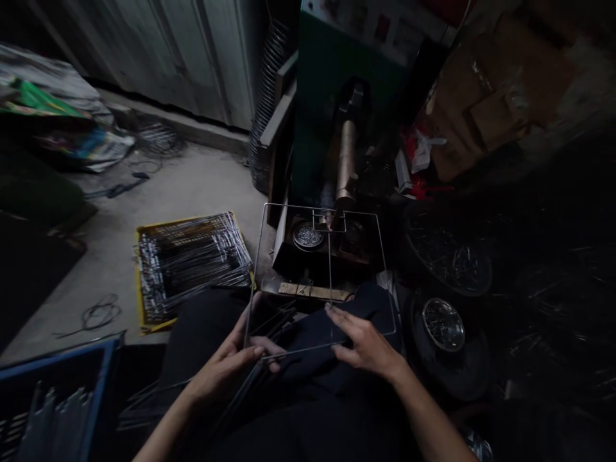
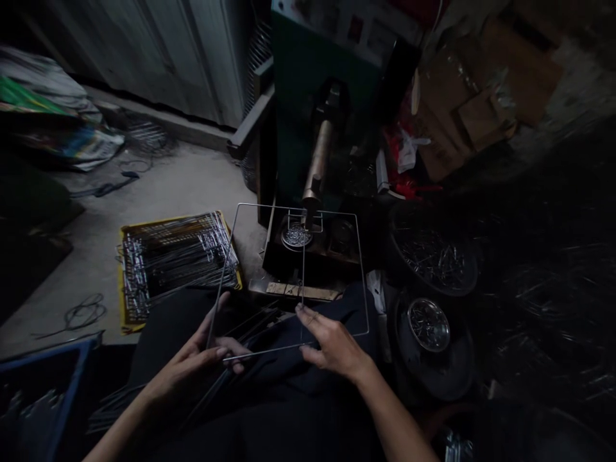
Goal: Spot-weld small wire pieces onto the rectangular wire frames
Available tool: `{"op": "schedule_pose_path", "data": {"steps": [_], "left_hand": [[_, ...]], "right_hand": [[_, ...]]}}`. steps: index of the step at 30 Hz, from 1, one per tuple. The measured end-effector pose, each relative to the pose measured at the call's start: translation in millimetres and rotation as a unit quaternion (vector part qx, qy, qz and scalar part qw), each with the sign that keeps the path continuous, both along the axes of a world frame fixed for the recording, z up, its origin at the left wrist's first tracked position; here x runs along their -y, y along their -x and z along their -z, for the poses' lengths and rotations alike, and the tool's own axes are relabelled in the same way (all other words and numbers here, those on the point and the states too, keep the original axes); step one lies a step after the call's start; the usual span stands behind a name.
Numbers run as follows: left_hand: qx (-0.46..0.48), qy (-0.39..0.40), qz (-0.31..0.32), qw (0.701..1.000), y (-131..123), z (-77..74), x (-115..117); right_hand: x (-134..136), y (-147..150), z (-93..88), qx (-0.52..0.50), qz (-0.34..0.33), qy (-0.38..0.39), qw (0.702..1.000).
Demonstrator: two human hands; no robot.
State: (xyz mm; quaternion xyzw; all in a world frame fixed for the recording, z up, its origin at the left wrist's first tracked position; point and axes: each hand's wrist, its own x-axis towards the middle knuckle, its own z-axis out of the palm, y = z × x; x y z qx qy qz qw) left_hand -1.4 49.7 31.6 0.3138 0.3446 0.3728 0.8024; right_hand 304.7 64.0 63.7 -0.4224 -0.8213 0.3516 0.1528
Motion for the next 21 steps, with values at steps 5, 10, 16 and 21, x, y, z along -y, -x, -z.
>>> {"op": "schedule_pose_path", "data": {"steps": [5, 10, 16, 21], "left_hand": [[0.012, 0.012, -0.004, 1.0, 0.3, 0.1, 1.3], [0.01, 0.005, -0.009, 1.0, -1.1, -3.0, -0.3], [-0.002, -0.021, 0.006, 1.0, 1.3, 0.6, -8.0], [0.007, -0.014, -0.004, 1.0, 1.0, -2.9, -5.8]], "right_hand": [[2.1, 0.2, -2.7, -0.002, 0.003, -0.003, 1.0], [2.1, -0.1, -2.7, -0.002, 0.006, -0.006, 1.0], [-2.4, 1.5, -6.5, -0.002, 0.008, -0.001, 1.0], [0.4, 1.8, -6.5, -0.022, 0.011, 0.005, 1.0]]}}
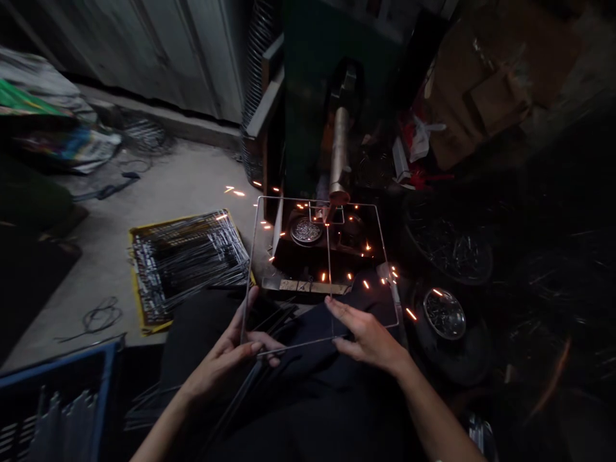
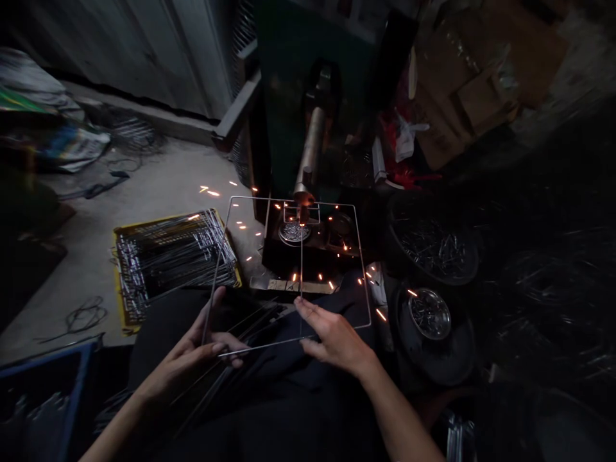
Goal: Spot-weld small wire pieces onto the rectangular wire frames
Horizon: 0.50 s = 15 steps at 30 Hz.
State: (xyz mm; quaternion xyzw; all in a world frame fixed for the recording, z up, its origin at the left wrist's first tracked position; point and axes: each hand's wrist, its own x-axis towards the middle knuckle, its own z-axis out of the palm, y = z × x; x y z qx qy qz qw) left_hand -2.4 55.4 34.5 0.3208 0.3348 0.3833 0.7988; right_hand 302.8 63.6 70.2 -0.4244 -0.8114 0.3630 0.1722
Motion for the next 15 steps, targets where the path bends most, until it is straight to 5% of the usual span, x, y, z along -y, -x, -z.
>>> {"op": "schedule_pose_path", "data": {"steps": [4, 7, 15], "left_hand": [[-0.005, 0.015, -0.002, 1.0, -1, -7.6, -2], [-0.009, -0.012, -0.013, 1.0, -1, -10.8, -25], [0.021, -0.139, -0.015, 0.99, -3, -4.7, -161]], "right_hand": [[0, 2, 3.9, -0.003, 0.011, -0.011, 1.0], [-18, 4, 3.4, 0.008, 0.03, -0.052, 0.998], [-142, -7, -13.0, 0.091, 0.131, -0.185, 0.97]]}}
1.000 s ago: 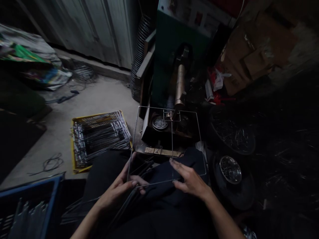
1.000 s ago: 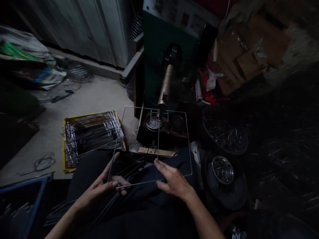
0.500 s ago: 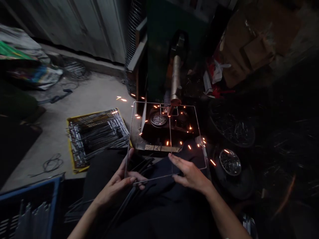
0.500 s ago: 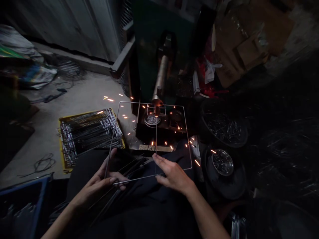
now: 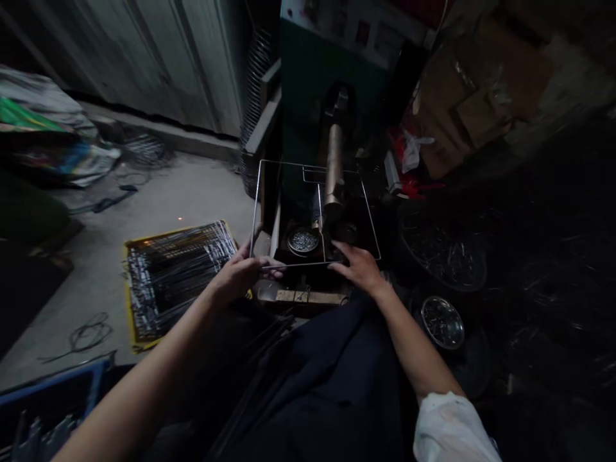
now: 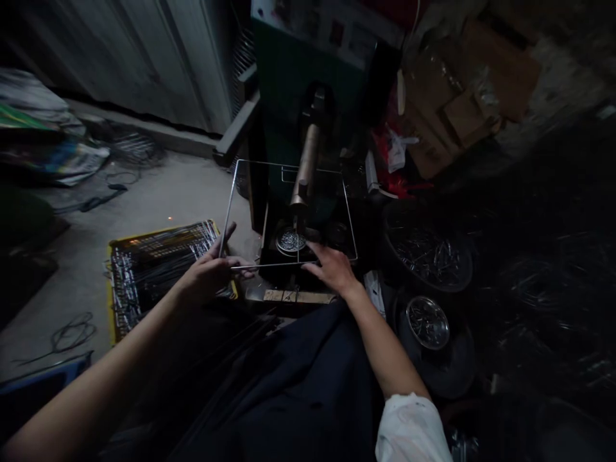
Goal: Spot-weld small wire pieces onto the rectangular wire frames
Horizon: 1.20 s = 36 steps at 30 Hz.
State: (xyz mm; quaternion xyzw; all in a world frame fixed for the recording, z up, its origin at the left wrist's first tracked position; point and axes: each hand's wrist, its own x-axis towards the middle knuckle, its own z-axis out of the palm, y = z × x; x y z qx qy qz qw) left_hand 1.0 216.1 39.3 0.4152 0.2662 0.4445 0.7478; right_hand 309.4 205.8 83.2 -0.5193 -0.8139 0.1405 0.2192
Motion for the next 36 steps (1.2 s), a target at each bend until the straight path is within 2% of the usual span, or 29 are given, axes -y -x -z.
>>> {"op": "schedule_pose_path", "data": {"steps": [4, 9, 17, 23, 25, 28, 29, 31, 33, 36], "left_hand": [[-0.001, -0.014, -0.01, 1.0, -2, -3.3, -39], [0.011, -0.018, -0.013, 1.0, -2, -1.7, -58], [0.002, -0.022, 0.001, 1.0, 4, 1.4, -78], [-0.027, -0.006, 0.001, 1.0, 5, -5.4, -74], [-0.026, -0.007, -0.007, 1.0, 5, -5.4, -73], [-0.016, -0.033, -0.005, 0.999, 5, -3.1, -75], [-0.013, -0.036, 0.002, 0.999, 5, -2.3, -76], [-0.01, -0.034, 0.012, 0.999, 5, -2.3, -78], [-0.006, -0.034, 0.016, 0.999, 4, -4.5, -76], [-0.005, -0.043, 0.017, 0.999, 6, -8.2, -53]], "right_hand": [[-40, -8, -1.4, -0.038, -0.027, -0.047, 0.998], [-62, -5, -1.0, -0.036, 0.005, -0.054, 0.998], [-73, -4, 0.4, -0.046, 0.003, -0.061, 0.997], [-67, -7, 2.0, -0.077, -0.006, -0.052, 0.996], [-64, -18, 0.4, -0.087, 0.037, -0.095, 0.991], [-65, -44, 1.2, -0.091, 0.174, -0.158, 0.968], [-67, -52, 2.7, -0.108, 0.213, -0.141, 0.961], [-73, -65, 6.4, -0.18, 0.257, -0.046, 0.948], [-76, -71, 9.5, -0.272, 0.266, 0.06, 0.923], [-58, -70, 14.7, -0.354, 0.257, 0.135, 0.889]]}}
